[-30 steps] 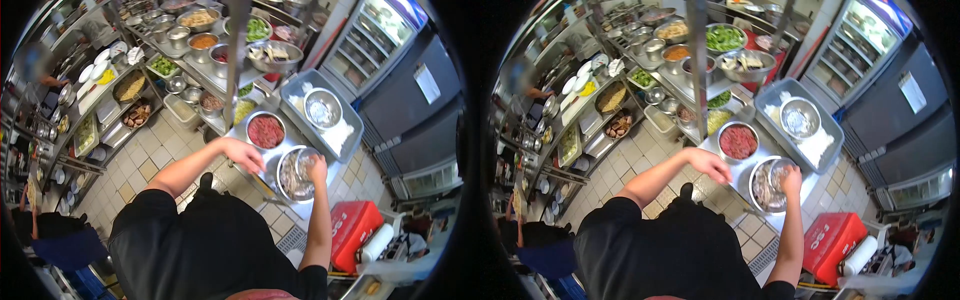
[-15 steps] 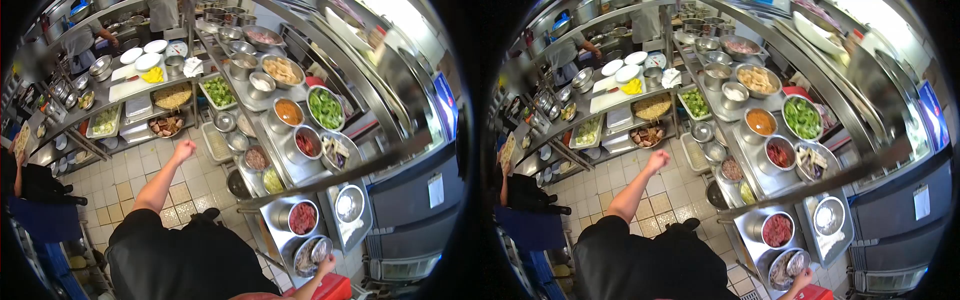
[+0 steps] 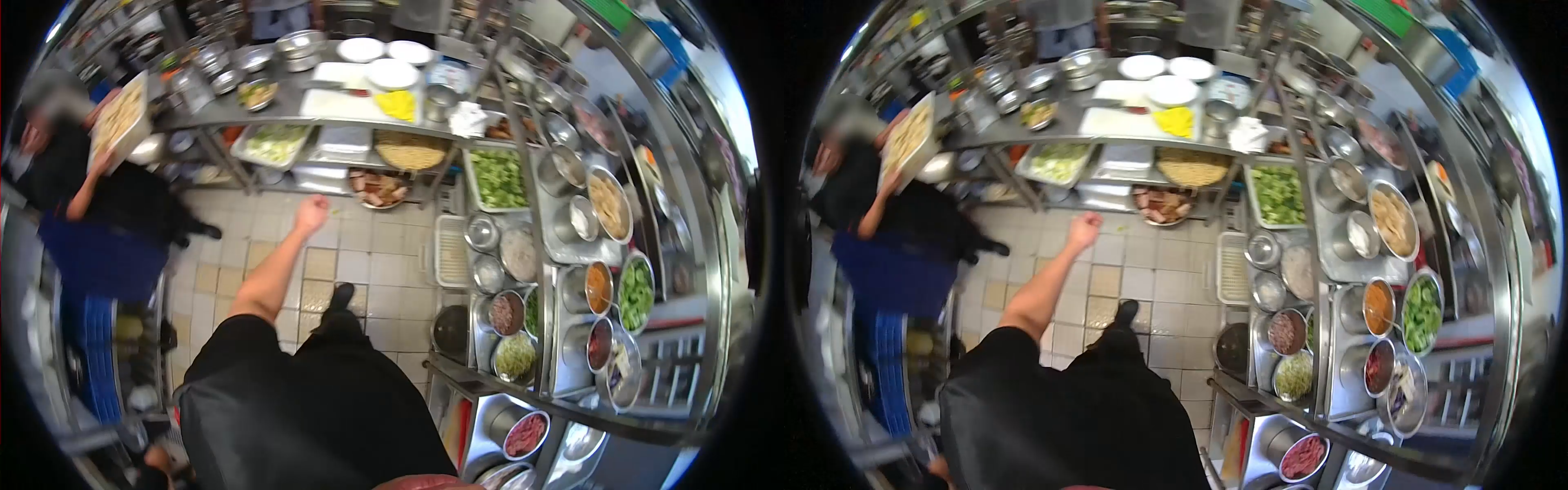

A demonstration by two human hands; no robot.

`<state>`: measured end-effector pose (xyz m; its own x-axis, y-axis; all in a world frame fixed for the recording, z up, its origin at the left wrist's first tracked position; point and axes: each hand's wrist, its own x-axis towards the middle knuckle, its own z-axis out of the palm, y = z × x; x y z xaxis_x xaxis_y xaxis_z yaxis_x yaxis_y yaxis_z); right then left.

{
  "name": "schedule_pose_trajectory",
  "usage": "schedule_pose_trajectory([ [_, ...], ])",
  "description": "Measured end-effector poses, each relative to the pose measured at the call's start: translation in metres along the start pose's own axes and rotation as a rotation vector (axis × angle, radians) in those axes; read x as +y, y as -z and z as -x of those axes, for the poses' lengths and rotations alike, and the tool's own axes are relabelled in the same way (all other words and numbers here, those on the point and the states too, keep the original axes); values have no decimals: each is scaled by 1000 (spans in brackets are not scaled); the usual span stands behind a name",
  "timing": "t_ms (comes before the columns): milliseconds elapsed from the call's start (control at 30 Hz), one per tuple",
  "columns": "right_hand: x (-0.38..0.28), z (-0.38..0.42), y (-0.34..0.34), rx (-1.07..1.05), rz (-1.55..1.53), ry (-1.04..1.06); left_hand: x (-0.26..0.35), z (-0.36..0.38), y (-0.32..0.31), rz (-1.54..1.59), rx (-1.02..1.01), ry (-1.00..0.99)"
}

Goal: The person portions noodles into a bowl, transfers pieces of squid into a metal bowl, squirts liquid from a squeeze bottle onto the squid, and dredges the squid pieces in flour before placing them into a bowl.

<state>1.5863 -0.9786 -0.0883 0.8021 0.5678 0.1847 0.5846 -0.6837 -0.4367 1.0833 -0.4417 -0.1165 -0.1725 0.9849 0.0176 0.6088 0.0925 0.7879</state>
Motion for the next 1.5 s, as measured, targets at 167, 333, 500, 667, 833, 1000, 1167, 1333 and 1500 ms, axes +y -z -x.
schedule_pose_trajectory([
  [167,-184,-65,-88,-183,-138,102,85,-107,-18,43,-58,-346],
  [333,-318,-107,-140,-310,-172,134,186,-189,-42,59,-276,-477],
  [500,-365,-129,-161,-332,-147,84,264,-253,-136,302,-416,-670],
  [667,-360,-134,-179,-406,-77,107,284,-317,-196,352,-245,-474],
  [833,-354,-148,-192,-492,-47,114,265,-380,-116,258,34,-356],
  [1000,-382,-168,-212,-624,-84,224,184,-477,-35,164,258,-44],
  [1167,-444,-175,-240,-799,-107,338,93,-518,97,-151,280,178],
  [1333,-533,-170,-283,-987,-73,444,9,-547,215,-463,362,287],
  [1500,-644,-158,-332,-1160,36,496,-72,-629,345,-628,419,408],
])
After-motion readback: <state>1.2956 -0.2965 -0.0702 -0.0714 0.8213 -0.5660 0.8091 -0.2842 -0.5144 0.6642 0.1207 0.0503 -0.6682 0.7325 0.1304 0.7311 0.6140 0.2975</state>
